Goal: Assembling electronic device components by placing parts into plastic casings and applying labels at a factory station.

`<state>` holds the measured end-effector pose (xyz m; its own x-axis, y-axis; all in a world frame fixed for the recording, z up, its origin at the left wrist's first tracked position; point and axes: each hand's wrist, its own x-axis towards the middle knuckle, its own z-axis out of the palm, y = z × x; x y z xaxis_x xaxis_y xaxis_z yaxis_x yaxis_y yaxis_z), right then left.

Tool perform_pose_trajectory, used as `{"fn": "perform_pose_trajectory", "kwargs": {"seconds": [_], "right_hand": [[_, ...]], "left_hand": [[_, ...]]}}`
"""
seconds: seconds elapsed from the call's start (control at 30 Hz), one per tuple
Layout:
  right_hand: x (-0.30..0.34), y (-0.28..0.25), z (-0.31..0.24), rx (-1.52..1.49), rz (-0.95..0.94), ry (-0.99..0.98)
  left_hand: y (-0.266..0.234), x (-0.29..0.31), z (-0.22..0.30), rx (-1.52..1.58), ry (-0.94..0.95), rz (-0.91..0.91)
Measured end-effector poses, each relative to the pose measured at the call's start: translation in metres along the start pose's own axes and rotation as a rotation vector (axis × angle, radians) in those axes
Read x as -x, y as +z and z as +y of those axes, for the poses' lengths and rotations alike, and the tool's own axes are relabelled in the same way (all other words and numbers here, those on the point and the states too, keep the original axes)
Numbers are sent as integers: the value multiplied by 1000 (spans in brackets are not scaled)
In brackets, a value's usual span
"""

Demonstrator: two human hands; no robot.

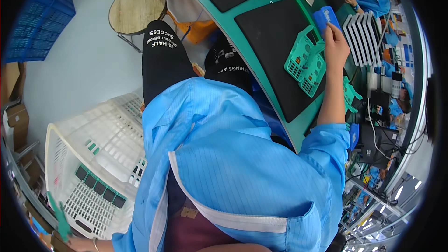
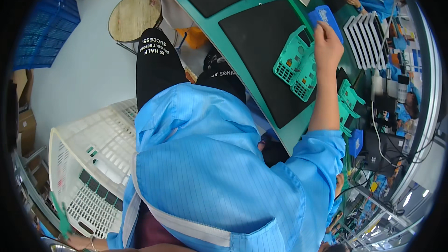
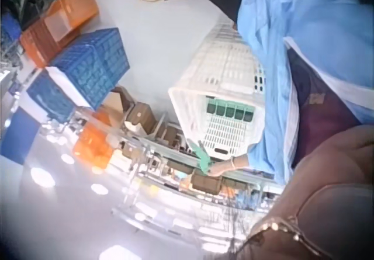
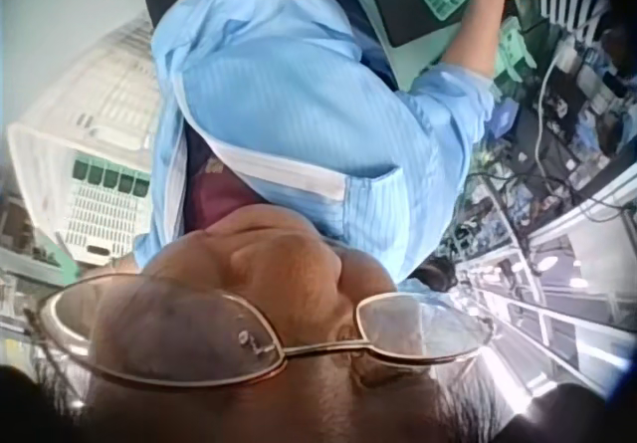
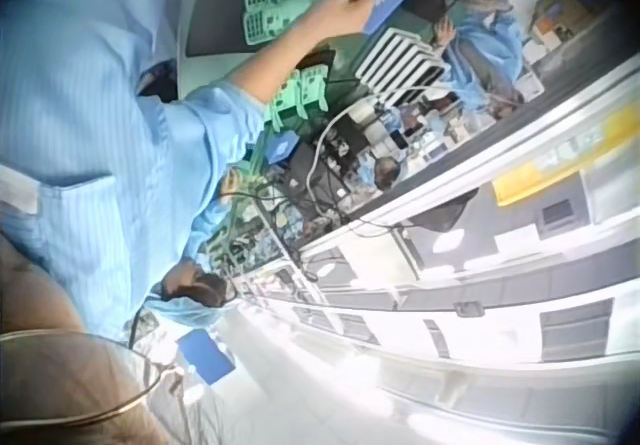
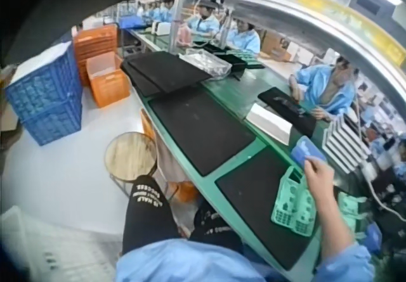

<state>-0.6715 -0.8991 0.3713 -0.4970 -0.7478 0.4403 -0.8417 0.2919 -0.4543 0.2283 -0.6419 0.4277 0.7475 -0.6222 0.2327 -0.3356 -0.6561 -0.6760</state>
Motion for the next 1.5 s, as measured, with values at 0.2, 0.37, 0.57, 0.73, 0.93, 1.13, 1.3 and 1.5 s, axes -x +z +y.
{"fn": "perform_pose_trajectory", "kwargs": {"seconds": [0.2,0.37,0.57,0.73,0.93,1.13,1.3,1.5], "right_hand": [[-10,34,-63,-310,-305,-150],[2,30,-109,-828,-618,-133],[22,18,-115,-1017,-714,-105],[29,35,-81,-773,-782,125],[9,70,-63,-407,-383,316],[-2,100,-30,-148,-437,293],[-1,85,-37,-181,-544,322],[12,61,-32,-394,-539,345]], "left_hand": [[-215,6,149,1152,409,-265],[-302,16,229,2052,818,-308],[-495,144,443,1462,2204,-515],[-555,215,545,1012,2634,-699],[-617,254,613,780,2753,-684],[-589,232,633,1597,2138,-450],[-460,228,587,1710,1563,-245],[-466,259,577,1447,1761,-78]]}}
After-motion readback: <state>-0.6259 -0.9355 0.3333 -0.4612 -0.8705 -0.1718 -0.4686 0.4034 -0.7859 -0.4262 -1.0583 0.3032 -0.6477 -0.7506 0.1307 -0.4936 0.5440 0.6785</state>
